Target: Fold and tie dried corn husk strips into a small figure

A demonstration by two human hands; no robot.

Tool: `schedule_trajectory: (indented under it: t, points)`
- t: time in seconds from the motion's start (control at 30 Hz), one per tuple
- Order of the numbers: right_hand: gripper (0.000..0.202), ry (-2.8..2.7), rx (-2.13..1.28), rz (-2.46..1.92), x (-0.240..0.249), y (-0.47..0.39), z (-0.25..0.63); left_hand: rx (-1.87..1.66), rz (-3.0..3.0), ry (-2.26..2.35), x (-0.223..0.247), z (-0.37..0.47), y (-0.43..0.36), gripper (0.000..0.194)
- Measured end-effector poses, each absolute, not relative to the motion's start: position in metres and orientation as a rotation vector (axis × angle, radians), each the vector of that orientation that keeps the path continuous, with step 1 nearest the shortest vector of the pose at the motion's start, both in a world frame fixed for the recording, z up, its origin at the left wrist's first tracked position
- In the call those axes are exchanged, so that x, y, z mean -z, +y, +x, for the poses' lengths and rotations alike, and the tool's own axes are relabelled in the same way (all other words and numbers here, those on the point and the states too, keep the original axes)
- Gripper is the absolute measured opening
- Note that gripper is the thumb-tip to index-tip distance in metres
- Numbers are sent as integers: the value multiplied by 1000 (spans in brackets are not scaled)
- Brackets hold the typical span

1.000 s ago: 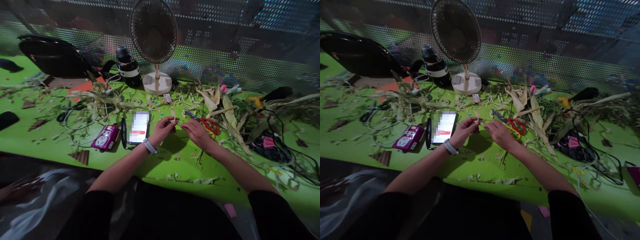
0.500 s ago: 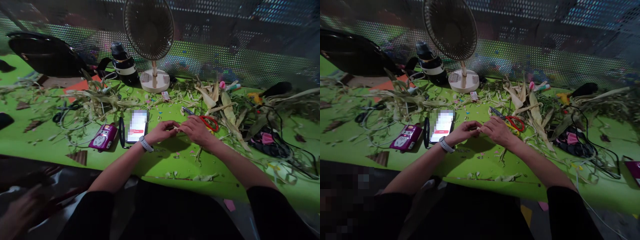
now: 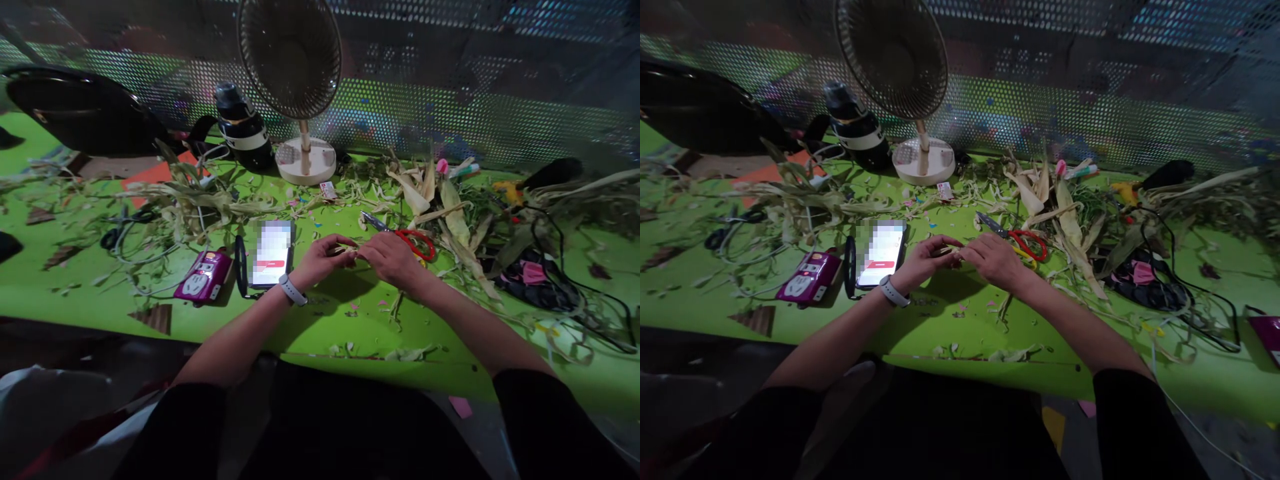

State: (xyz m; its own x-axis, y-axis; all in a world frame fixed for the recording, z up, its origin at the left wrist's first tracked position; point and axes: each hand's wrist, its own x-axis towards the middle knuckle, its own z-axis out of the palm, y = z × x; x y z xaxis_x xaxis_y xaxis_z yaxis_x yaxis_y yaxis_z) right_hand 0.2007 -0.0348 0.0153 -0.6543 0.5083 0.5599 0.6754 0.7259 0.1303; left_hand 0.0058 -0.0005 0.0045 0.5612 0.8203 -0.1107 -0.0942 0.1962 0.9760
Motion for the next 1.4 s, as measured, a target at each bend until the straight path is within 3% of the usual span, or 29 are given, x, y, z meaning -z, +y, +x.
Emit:
schedule_trajectory:
  t: [0.63,1.03,1.4]
  points:
    - [19,-2383,495,-886,-11,-33,201,-802,924,827,-5,9,-1,51]
    - [9,-2284,550,-944,-7,-34,196,-816,761,765,-2,9,-1,34]
    - [9,-2241,464,-992,-7,-35,193,-905,786,720,1,17,-6,34]
